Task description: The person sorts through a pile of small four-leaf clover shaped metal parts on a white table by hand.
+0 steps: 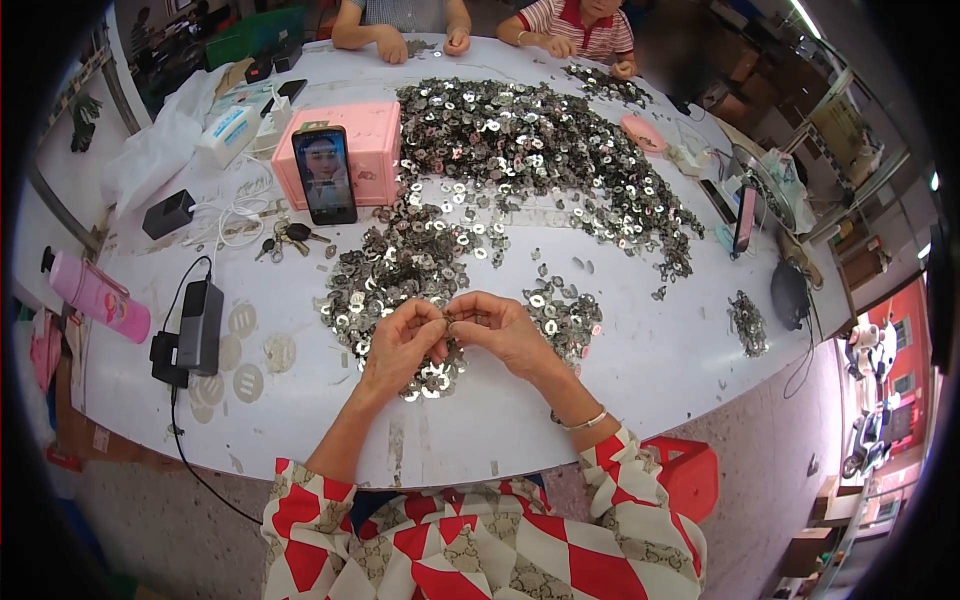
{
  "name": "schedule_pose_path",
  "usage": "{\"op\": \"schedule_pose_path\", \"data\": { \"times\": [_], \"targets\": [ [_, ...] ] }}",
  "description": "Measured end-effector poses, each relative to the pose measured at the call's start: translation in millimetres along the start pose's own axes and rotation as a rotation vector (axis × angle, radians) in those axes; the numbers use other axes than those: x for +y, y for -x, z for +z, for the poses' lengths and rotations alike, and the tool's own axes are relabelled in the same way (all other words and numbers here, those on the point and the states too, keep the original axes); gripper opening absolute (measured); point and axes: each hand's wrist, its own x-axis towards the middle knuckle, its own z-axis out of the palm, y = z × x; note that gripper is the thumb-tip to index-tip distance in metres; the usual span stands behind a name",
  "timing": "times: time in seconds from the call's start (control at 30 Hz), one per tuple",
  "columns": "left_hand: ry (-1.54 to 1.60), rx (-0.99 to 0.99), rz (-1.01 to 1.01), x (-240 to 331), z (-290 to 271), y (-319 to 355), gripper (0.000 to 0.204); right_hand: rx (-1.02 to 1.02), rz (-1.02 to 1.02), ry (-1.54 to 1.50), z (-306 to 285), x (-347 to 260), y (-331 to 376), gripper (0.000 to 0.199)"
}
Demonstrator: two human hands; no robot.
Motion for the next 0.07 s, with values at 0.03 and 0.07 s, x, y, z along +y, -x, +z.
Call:
{"op": "schedule_pose_path", "data": {
  "times": [0.03,0.07],
  "targets": [
    [0.025,-0.001,-0.002,1.3,0.6,-0.1,0.007,-0.017,-0.009,0.002,-1.0,1.0,-1.5,0.025],
    [0.024,-0.003,0.0,0.9,0.9,-2.1,0.007,-0.03,-0.062,0.101,-2.5,3.0,-2.9,0.027]
  ]
}}
